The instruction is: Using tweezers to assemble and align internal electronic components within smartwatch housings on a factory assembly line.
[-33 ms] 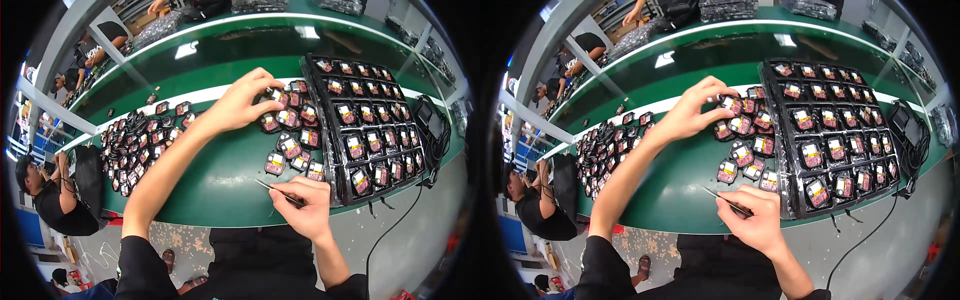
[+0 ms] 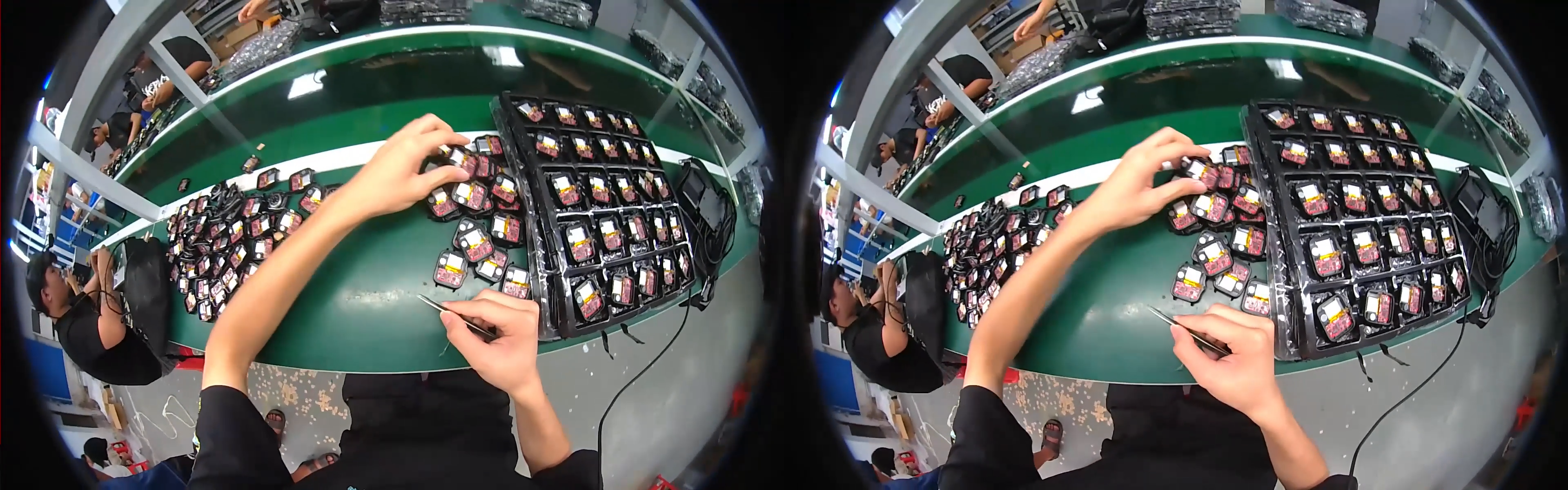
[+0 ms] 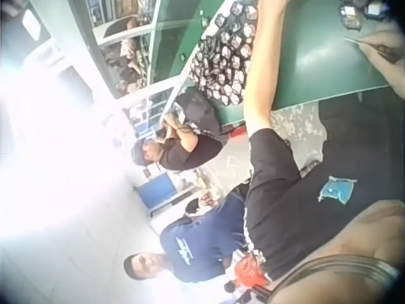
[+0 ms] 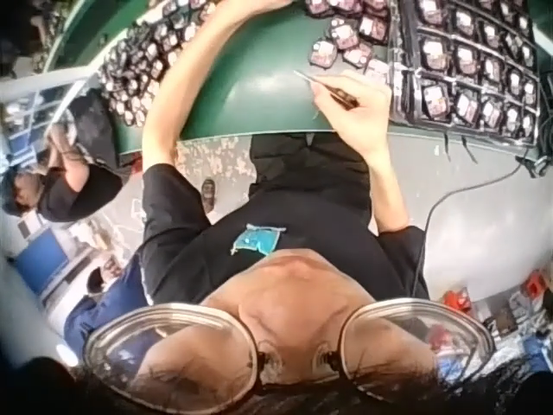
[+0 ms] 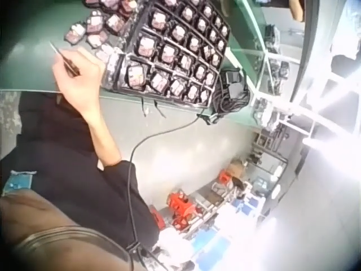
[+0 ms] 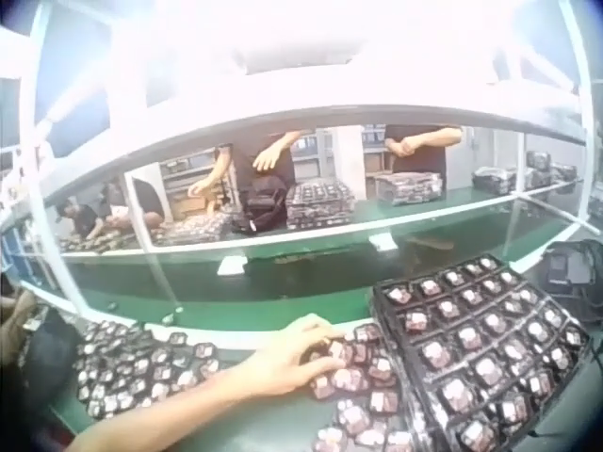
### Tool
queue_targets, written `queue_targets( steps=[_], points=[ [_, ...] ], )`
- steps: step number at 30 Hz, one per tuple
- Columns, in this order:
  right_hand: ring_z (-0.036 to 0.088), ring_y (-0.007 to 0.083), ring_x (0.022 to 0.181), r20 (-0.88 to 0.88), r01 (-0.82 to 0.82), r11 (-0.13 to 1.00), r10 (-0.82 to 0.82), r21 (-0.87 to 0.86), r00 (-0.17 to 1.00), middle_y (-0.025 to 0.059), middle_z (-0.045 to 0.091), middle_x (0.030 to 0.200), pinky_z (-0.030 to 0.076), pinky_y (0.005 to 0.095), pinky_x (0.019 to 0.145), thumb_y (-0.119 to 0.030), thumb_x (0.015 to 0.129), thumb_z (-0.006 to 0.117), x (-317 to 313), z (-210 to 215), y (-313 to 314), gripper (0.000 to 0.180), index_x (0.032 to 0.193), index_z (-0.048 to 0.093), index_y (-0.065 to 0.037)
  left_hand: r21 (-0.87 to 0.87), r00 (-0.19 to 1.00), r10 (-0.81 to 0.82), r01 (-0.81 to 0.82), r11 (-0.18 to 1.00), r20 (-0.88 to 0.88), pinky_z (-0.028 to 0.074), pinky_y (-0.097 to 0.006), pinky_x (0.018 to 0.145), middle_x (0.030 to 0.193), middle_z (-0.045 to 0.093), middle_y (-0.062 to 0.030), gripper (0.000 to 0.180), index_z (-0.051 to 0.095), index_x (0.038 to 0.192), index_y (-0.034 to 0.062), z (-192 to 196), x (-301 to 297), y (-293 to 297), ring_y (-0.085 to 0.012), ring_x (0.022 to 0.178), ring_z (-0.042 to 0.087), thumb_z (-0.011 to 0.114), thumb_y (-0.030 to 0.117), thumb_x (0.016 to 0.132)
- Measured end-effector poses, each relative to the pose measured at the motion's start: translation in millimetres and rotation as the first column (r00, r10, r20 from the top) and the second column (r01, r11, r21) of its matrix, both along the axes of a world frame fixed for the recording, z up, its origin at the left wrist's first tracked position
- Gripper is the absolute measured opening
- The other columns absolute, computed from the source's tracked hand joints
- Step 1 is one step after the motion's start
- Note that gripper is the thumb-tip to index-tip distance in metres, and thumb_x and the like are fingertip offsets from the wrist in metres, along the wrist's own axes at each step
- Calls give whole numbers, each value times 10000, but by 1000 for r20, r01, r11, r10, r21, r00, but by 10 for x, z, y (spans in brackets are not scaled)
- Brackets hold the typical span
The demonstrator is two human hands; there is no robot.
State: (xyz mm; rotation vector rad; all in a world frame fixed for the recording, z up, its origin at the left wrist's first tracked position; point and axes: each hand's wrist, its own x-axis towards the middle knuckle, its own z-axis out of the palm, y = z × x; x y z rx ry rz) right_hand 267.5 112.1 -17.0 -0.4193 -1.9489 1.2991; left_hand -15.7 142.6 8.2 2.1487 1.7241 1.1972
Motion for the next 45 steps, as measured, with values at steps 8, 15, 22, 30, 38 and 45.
queue_targets(
  steps=[8,15,22,30,38,45],
  points=[
    [554,72,543,58,25,999,-27,24,998,39,652,671,380,259,493,21,873,848,73,-12,14,146,1019,845,31,18,975,121,-120,993,-189,492,-462,1149,1374,725,-156,445,699,1426,72,-15,-316,-188,-351,1311,645,773,249,1025],
    [560,61,540,50,1,1000,0,-15,999,32,673,688,380,247,488,14,879,850,17,14,-9,146,1024,847,26,-91,380,607,-888,451,-698,576,-509,1052,1316,745,-155,467,748,1285,91,40,-1853,-1176,-382,1290,681,766,429,963],
    [515,51,555,57,5,999,-3,-34,998,15,653,666,348,246,514,42,850,854,-8,47,-39,147,996,852,28,-314,652,671,-758,572,-352,603,-437,994,1211,798,-208,471,745,1331,51,24,-2320,-1600,-337,1098,787,846,268,925],
    [537,57,518,132,38,999,-38,7,991,25,667,668,356,249,474,13,869,857,57,0,-4,151,1020,848,21,-186,982,-9,-26,982,-188,548,-405,1017,1291,723,-67,250,798,1191,71,98,-258,-1217,-244,1135,680,814,113,945],
    [550,59,510,160,24,999,-28,27,987,38,672,673,370,239,467,11,879,856,-21,55,9,139,1014,838,36,-312,965,-47,-38,949,-259,554,-410,877,1193,652,-73,591,769,1315,132,121,253,-1437,-288,1012,671,951,371,806],
    [527,40,505,164,32,999,-36,26,986,21,666,682,355,229,466,25,861,862,-74,42,-7,154,1014,841,35,-321,998,15,-34,946,-61,541,-388,893,1138,640,-89,551,769,1288,66,-22,102,-1629,-288,1055,670,961,163,781]
  ],
)
